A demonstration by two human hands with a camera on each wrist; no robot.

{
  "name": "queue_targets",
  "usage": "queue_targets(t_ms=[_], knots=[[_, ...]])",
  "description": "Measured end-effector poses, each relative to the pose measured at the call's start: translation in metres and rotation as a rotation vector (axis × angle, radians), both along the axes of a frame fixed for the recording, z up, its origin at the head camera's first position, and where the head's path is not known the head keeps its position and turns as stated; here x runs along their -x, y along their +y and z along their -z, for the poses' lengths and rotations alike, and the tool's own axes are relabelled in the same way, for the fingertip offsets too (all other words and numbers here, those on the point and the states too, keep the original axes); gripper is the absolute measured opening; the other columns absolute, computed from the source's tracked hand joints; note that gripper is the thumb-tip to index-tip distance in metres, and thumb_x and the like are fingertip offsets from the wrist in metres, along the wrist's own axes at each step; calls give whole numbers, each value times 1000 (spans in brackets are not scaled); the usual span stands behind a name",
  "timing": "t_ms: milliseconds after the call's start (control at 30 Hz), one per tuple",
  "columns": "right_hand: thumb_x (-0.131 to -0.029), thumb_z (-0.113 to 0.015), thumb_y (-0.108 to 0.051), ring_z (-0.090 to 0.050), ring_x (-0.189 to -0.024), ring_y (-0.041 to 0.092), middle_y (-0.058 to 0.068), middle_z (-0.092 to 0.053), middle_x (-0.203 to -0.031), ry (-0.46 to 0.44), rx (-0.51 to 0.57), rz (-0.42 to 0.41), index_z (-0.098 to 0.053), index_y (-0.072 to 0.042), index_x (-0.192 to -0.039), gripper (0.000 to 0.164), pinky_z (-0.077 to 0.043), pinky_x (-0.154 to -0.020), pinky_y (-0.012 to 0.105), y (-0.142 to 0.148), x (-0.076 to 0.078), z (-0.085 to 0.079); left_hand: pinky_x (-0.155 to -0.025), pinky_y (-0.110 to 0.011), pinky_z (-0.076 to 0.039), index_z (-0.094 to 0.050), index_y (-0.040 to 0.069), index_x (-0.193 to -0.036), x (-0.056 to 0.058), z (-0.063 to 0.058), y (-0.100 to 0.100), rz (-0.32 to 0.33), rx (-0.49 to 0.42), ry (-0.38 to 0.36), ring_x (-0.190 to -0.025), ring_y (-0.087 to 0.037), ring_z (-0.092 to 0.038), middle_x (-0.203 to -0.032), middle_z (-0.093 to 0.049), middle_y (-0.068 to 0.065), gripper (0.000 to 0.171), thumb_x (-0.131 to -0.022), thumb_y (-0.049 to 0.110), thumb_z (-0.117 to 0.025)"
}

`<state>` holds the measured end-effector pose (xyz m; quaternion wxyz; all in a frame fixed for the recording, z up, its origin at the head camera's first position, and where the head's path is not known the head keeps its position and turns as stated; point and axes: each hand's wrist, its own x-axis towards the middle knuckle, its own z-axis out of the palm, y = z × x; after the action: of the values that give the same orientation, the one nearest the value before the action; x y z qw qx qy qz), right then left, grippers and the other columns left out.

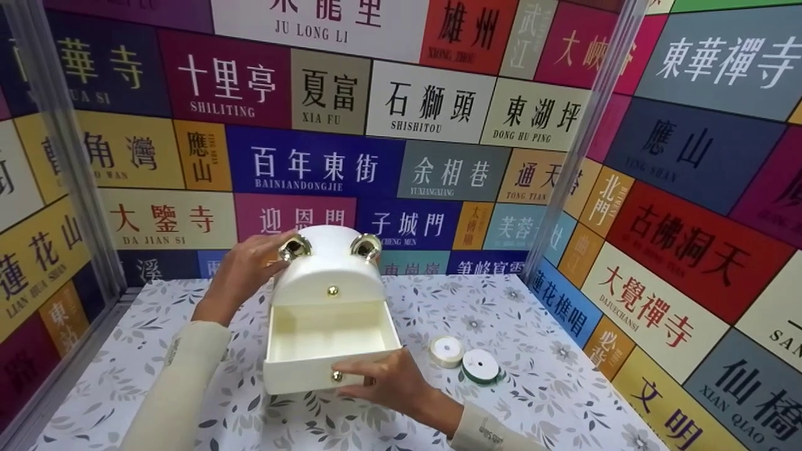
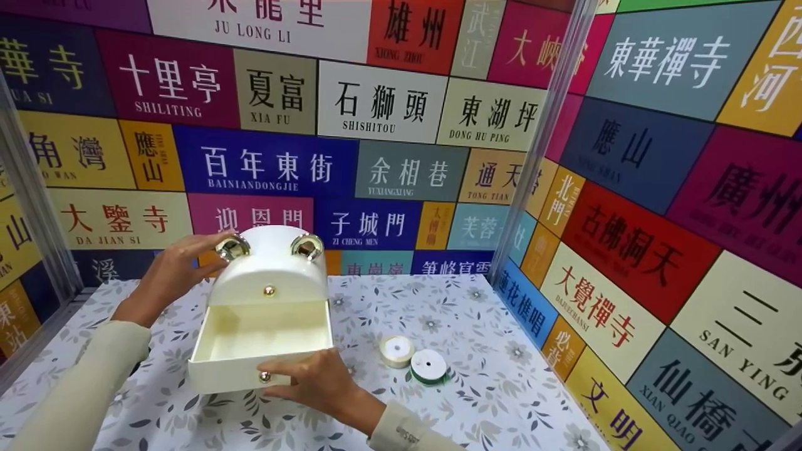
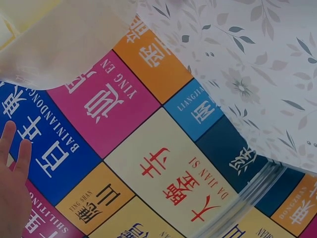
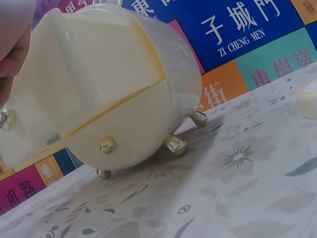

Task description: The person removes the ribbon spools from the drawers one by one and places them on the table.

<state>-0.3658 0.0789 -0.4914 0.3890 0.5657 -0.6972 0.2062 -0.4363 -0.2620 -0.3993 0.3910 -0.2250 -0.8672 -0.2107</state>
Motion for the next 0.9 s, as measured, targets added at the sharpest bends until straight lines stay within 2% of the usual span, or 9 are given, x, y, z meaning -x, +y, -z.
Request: queue_targets(t_ms=[100,267,500,633,900], knots=[[-70,-97,-42,-63,-59,-4,-10,-80,-91,5,2,14,-81,-29,-114,49,-58,-69,12,-1,2,5,-96,-50,-61,-54,36,-151,-1,0,1,-7,8,-2,-119,-32,-67,-138,-68,-4,78,-85,14,-87],[-70,-97,-37,-61,-57,-6,-14,-79,-88,6,14,13,-82,-31,-111,44,-55,-66,9,-1,4,11,-97,-50,-60,-52,36,-152,-1,0,3,-15,12,-14,-121,-33,-66,-139,-67,-4,78,-86,14,-86],[-77,-94,-32,-73,-76,0,-16,-79,-99,26,45,18,-82,-32,-107,32,-61,-76,15,-3,4,14,-97,-49,-61,-50,37,-153,0,-1,4,-13,15,-20,-123,-32,-65,-143,-65,-1,77,-88,15,-84],[-78,-93,-30,-74,-79,1,-16,-78,-100,27,54,14,-83,-31,-107,31,-61,-78,16,-5,4,14,-96,-47,-61,-49,39,-154,0,1,2,-24,17,-29,-122,-31,-65,-143,-65,0,77,-88,17,-84],[-80,-91,-30,-70,-74,-5,-19,-78,-101,50,56,16,-83,-30,-106,27,-58,-70,11,-8,8,13,-98,-49,-60,-53,35,-152,-1,1,0,-23,4,-28,-121,-32,-66,-141,-66,-3,75,-87,16,-85]])
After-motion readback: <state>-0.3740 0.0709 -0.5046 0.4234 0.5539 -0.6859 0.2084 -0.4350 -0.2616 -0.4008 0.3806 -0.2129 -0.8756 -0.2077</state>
